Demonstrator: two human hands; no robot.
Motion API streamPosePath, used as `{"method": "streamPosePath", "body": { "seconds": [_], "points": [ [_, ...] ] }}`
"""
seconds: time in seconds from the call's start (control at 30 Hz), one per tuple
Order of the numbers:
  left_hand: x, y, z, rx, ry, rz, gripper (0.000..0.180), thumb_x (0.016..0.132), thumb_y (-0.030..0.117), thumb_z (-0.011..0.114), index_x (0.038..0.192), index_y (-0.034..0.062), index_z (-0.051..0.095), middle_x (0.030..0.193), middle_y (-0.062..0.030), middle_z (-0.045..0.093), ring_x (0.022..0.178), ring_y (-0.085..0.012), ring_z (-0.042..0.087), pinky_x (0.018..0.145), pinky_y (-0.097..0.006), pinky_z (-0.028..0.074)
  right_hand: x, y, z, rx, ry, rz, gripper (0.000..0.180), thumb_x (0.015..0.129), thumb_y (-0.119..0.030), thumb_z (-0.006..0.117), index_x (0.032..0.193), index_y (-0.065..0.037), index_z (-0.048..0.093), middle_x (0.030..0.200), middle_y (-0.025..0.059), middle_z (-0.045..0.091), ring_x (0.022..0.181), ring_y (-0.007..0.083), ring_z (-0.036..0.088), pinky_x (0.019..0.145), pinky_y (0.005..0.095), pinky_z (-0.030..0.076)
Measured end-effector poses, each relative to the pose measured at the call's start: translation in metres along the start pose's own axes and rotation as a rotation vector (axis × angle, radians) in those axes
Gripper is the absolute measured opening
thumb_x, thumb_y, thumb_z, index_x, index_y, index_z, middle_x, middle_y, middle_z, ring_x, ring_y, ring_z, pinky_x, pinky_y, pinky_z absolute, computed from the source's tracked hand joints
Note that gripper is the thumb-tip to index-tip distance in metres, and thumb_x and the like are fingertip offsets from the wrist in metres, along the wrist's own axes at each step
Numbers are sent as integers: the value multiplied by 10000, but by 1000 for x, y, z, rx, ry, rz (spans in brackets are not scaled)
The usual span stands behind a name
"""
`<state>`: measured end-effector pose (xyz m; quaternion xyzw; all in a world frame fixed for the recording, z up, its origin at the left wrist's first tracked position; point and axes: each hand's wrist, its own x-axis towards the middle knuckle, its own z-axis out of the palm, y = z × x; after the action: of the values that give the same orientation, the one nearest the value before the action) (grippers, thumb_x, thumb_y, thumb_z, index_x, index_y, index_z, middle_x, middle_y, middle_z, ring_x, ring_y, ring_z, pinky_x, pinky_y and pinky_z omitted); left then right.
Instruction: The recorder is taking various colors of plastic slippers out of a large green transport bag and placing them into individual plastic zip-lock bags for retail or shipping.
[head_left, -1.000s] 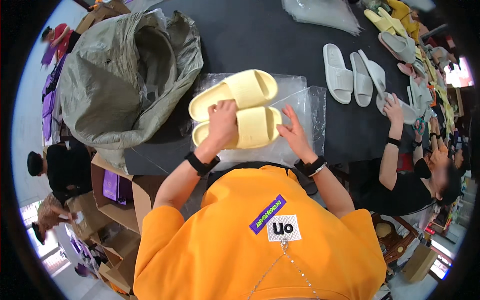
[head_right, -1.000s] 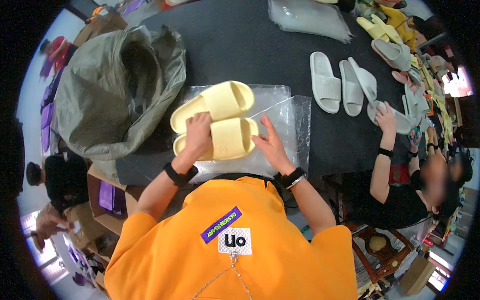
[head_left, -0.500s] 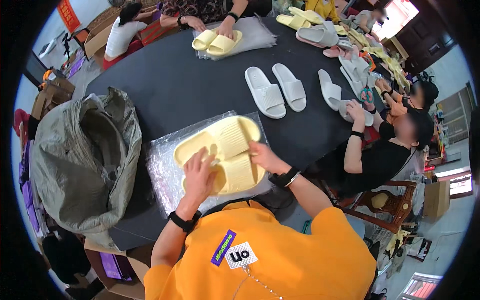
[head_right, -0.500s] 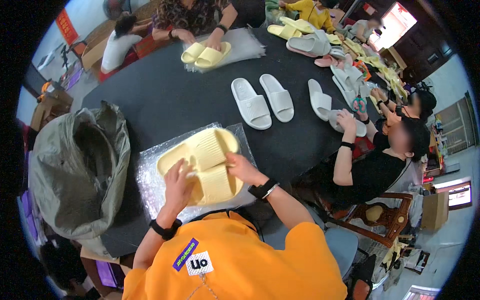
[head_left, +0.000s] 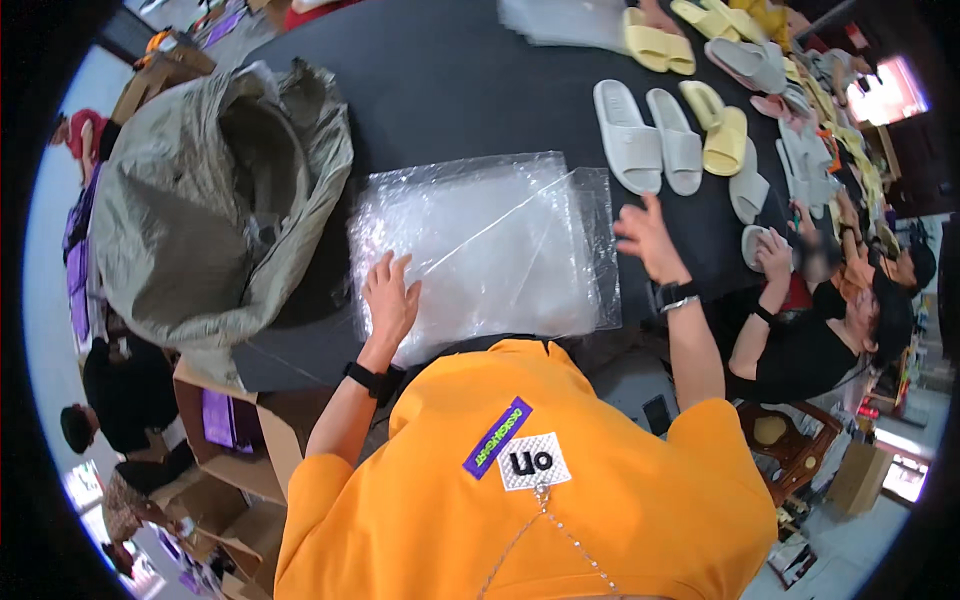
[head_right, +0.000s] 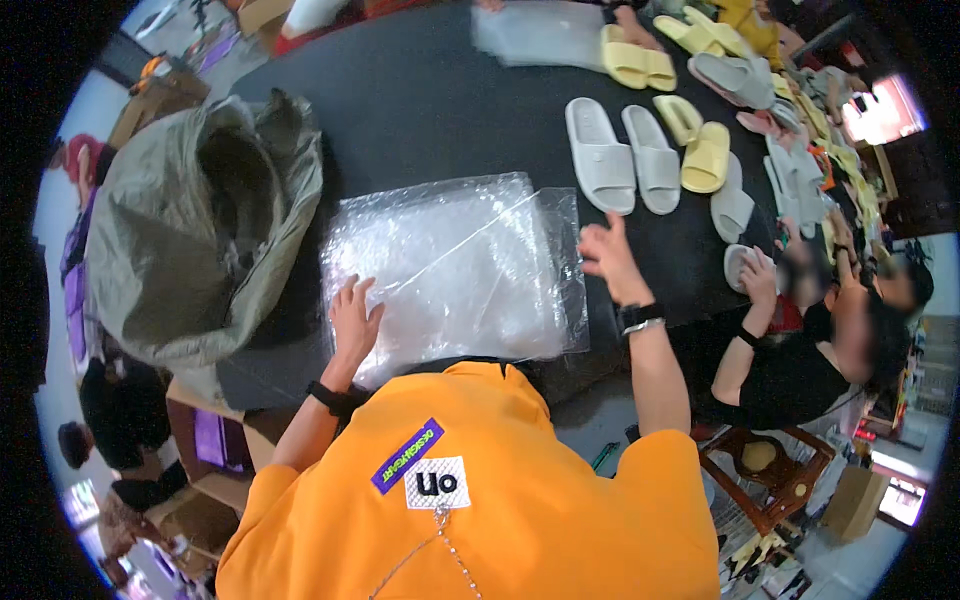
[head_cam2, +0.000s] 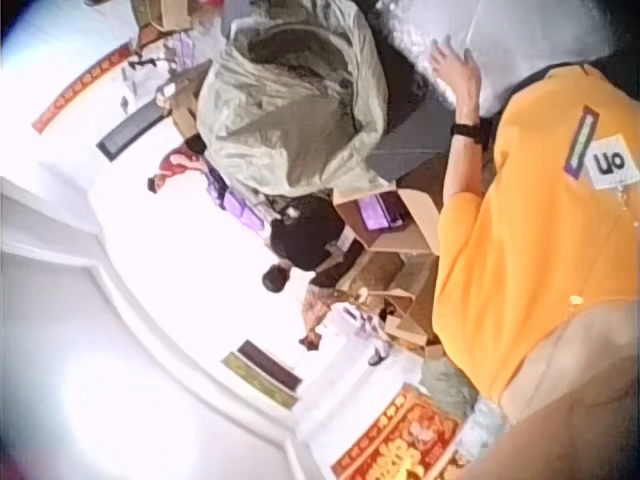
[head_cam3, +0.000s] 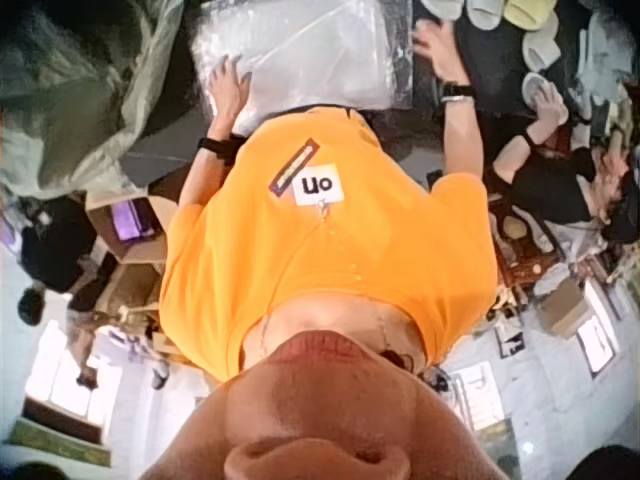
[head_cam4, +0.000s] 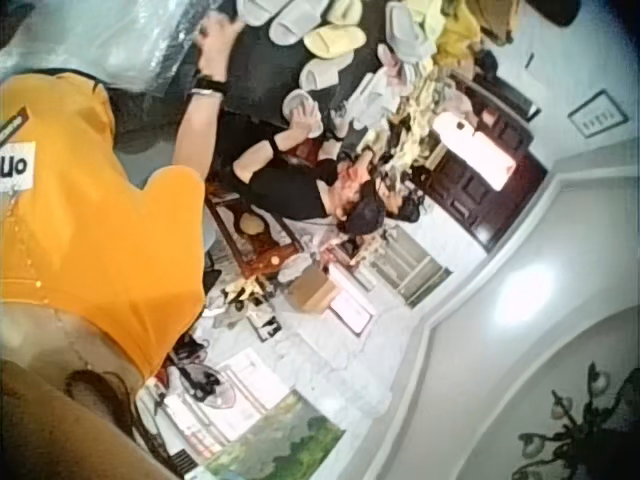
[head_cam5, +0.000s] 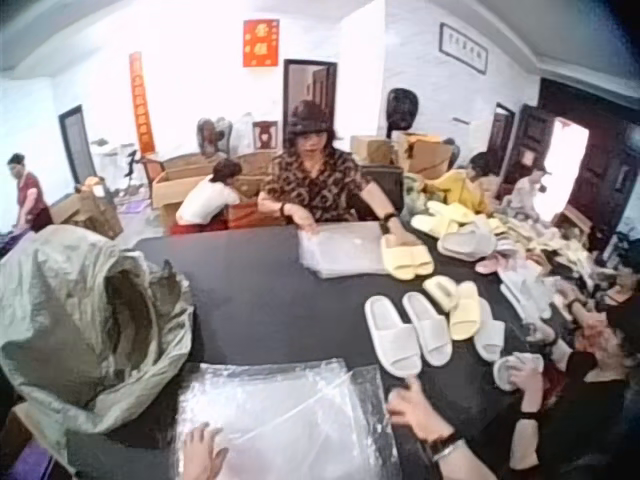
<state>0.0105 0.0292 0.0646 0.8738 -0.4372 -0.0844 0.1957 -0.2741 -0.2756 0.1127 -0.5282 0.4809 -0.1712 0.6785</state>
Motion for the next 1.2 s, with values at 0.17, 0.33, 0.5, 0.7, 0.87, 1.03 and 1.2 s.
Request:
{"method": "streamPosePath", "body": {
  "seconds": [0.17, 0.33, 0.5, 0.7, 0.87, 1.03, 1.2],
  "points": [
    [-26, -44, 5, -180, 36, -347, 582, 750, 266, 609, 1271, 107, 403, 1301, -182, 384, 1180, -377, 358, 955, -504, 286, -26, 87, 29, -562, 55, -5, 581, 811, -254, 615, 1303, -57, 377, 1235, 170, 424, 1028, 231, 489, 812, 357, 435],
    [-39, -46, -2, -232, 30, -575, 597, 752, 292, 587, 1278, 87, 393, 1278, -173, 418, 1152, -371, 394, 947, -497, 284, -43, 109, 45, -431, 41, 46, 608, 793, -200, 621, 1315, -45, 350, 1118, 154, 512, 962, 212, 534, 790, 326, 451],
    [-37, -34, -6, -215, 115, -475, 563, 776, 256, 572, 1277, 72, 393, 1256, -166, 443, 1134, -344, 417, 935, -472, 304, -50, 99, 76, -459, -43, -73, 620, 800, -114, 590, 1344, -58, 298, 962, 99, 570, 831, 171, 573, 731, 284, 464],
    [-29, -30, -16, -489, 468, -355, 394, 799, 100, 532, 1175, 10, 452, 1134, -181, 501, 1004, -338, 496, 870, -400, 387, -34, 50, 71, 329, -130, -100, 432, 840, 4, 514, 1251, -77, 408, 935, 66, 549, 817, 172, 594, 750, 314, 521],
    [-42, -39, 2, -111, 107, 296, 348, 701, 37, 613, 1041, 52, 541, 1075, -148, 542, 1039, -306, 483, 868, -392, 371, -8, 19, 24, 823, -122, -320, 193, 875, -55, 506, 1063, -90, 528, 1069, 121, 571, 1012, 254, 572, 893, 414, 478],
    [-30, 8, 17, -73, 71, 244, 599, 670, 113, 672, 1226, 106, 449, 1276, -135, 408, 1185, -328, 357, 948, -469, 276, -14, -10, -1, 1093, -515, -489, 246, 869, -56, 485, 1112, -43, 517, 1161, 131, 549, 1151, 260, 482, 1060, 488, 261],
    [3, -1, 38, -105, 26, 52, 412, 698, 165, 657, 1088, 83, 555, 1173, -150, 502, 1168, -313, 380, 956, -484, 253, -25, -25, -20, 1285, -379, -539, 267, 871, -52, 469, 1130, -14, 523, 1051, 123, 594, 991, 217, 562, 975, 377, 393]
  ]
}}
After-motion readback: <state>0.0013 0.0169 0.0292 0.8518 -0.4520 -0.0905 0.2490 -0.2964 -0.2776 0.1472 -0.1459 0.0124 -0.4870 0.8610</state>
